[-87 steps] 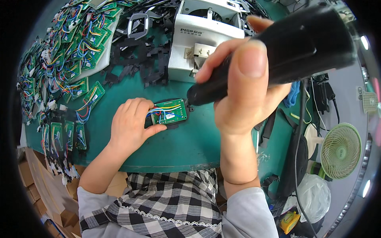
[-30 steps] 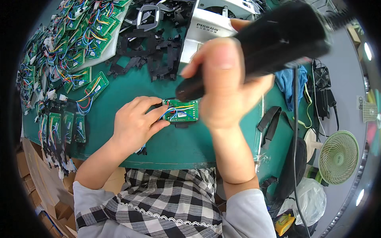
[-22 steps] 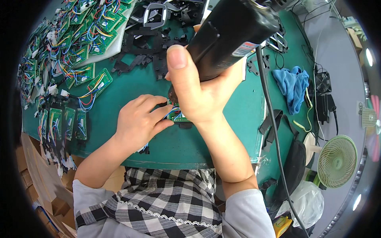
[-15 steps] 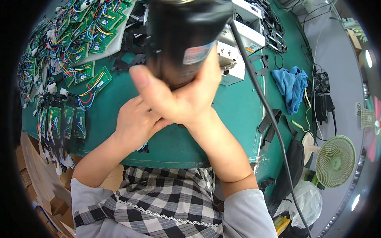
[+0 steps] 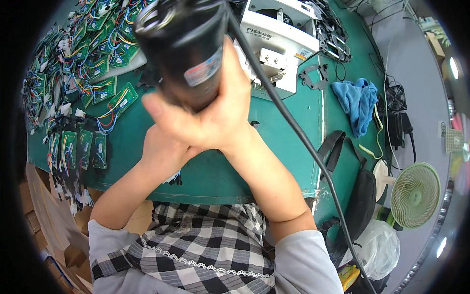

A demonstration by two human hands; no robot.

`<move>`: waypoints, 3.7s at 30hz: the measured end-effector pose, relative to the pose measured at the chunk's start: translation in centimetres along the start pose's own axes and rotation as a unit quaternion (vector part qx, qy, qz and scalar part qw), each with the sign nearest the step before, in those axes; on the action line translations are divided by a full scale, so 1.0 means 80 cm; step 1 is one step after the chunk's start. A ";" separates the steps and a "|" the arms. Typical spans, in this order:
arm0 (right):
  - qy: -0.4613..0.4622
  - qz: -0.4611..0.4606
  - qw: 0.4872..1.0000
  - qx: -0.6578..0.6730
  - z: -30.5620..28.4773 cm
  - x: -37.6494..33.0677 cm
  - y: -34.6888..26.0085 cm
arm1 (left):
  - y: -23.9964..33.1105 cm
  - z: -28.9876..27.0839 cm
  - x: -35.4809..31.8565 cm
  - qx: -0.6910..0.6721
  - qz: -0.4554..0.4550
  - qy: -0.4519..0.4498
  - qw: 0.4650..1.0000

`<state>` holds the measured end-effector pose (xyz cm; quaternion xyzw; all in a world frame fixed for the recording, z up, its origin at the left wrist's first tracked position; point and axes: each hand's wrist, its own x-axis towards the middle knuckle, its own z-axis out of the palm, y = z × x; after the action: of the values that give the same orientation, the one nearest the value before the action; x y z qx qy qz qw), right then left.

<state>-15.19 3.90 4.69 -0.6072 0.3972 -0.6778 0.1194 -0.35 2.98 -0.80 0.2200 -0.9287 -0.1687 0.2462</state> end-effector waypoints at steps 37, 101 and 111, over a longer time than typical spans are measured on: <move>0.072 0.166 0.983 0.026 -0.023 -0.029 -0.044 | -0.017 0.011 0.003 -0.042 0.028 0.005 0.999; 0.265 0.157 0.937 0.163 -0.084 -0.019 -0.050 | -0.006 0.014 0.002 -0.002 0.071 -0.069 0.995; 0.339 0.241 0.889 0.192 -0.143 -0.040 -0.023 | -0.029 -0.199 -0.073 -0.004 -0.353 0.207 0.912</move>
<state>-24.36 11.71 4.24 -0.1911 0.4096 -0.8559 0.2512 13.47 0.65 9.09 0.5625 -0.7182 -0.1993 0.3578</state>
